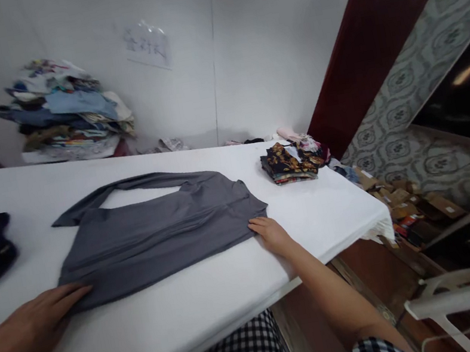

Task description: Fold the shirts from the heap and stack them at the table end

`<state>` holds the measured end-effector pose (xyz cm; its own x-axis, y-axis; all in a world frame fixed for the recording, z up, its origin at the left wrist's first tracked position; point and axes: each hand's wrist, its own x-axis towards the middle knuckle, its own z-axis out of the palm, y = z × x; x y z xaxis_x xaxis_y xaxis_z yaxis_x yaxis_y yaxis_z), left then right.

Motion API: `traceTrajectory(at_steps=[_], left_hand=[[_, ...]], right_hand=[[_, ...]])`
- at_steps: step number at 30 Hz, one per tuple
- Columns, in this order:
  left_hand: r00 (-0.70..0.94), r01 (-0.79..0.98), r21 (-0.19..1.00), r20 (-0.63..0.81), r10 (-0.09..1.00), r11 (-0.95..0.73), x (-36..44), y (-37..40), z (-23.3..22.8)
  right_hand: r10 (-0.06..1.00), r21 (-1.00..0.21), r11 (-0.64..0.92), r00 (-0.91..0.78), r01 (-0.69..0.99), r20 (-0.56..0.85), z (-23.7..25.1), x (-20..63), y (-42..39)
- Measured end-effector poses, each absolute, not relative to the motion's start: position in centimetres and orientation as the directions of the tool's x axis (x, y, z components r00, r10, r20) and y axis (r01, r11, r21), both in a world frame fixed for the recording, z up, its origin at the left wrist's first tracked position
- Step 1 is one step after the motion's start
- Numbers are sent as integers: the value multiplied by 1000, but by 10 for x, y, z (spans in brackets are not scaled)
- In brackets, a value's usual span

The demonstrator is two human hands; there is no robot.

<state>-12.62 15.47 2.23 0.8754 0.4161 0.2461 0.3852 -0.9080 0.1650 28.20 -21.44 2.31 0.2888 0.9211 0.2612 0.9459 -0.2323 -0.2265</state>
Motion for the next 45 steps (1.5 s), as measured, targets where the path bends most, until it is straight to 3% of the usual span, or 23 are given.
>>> traceTrajectory(at_steps=[4,8,15,18,21,24,27,30,32,36,40,43,45], left_hand=[[875,423,84,219,431,-902,-112,127,61],[894,392,60,213,395,-918,-120,105,68],[900,416,82,107,423,-906,-134,73,64],[884,454,155,45,465,-877,-134,73,79],[875,467,278,-12,483,-839,-118,88,94],[861,460,269,99,499,-846,-76,116,95],[853,471,192,151,500,-861,-23,146,81],[779,618,131,32,626,-775,8,170,63],[717,693,125,-12,697,-710,11,179,52],[661,741,129,31,750,-659,2,182,39],[653,746,140,41,757,-651,-1,177,35],[654,740,165,49,755,-652,1,176,34],[648,747,171,30,761,-642,1,176,34]], right_hand=[[904,-244,-241,308,940,296,31,299,-212],[893,-204,-225,285,953,349,37,311,-234],[912,-232,-286,338,930,232,18,298,-268],[921,-261,-284,338,923,194,29,284,-259],[923,-327,-206,294,922,248,52,261,-232],[935,-352,-100,209,931,287,67,233,-188],[974,-315,-84,144,946,174,64,215,-146],[988,-273,-138,153,952,35,48,208,-126],[987,-262,-155,161,952,0,41,208,-126],[990,-315,-143,141,938,-28,43,212,-132],[983,-389,-117,163,914,86,60,232,-105],[950,-393,-74,184,917,251,75,249,-50],[943,-387,-45,167,921,287,84,252,-2]])
